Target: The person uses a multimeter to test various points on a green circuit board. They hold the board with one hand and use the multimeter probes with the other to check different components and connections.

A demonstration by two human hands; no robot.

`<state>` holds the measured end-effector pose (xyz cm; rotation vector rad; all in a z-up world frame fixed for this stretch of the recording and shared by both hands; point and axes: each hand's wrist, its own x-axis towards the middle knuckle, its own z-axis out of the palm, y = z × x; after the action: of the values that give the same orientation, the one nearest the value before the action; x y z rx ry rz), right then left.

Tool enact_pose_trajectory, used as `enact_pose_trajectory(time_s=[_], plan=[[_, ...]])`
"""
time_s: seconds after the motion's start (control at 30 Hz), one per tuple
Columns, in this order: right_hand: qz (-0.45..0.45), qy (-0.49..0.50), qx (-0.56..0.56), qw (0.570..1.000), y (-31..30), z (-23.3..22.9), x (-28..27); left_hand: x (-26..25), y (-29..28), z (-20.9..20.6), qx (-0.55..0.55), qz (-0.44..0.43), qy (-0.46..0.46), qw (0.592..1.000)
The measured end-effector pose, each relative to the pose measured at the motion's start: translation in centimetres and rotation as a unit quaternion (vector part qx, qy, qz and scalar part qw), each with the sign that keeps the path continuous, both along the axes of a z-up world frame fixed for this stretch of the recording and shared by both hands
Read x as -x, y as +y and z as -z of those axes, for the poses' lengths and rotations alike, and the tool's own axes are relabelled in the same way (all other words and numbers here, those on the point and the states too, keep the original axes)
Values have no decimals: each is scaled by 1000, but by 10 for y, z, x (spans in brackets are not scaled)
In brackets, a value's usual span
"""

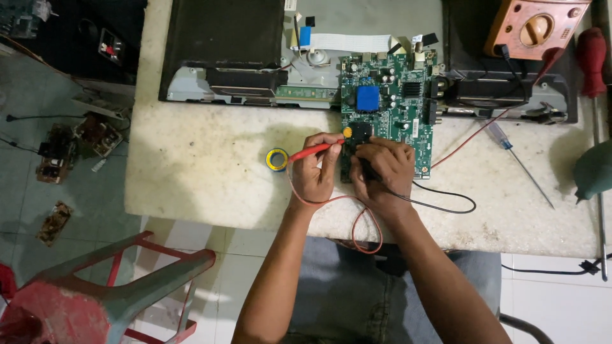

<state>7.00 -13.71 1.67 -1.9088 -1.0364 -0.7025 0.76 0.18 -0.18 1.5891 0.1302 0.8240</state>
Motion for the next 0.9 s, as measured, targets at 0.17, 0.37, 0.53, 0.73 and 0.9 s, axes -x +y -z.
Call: enact_pose_trajectory(time_s=[0.17,0.37,0.53,0.73,0.9], plan=[[4,-6,10,1000,0,0,0,1,-2,-4,-26,-15,18,999],[-2,-11,6,1000,0,1,0,2,-2,-4,-29,-18,15,999],[6,-18,9,1000,0,3,-2,1,-2,-3,-36,-26,19,999],[14,-11,2,1000,0,6,-2,1,-2,-6,-63,-39,20,997],[5,-5,-12,1000,-1,5,-2,3,-1,-6,-45,-24,30,998]])
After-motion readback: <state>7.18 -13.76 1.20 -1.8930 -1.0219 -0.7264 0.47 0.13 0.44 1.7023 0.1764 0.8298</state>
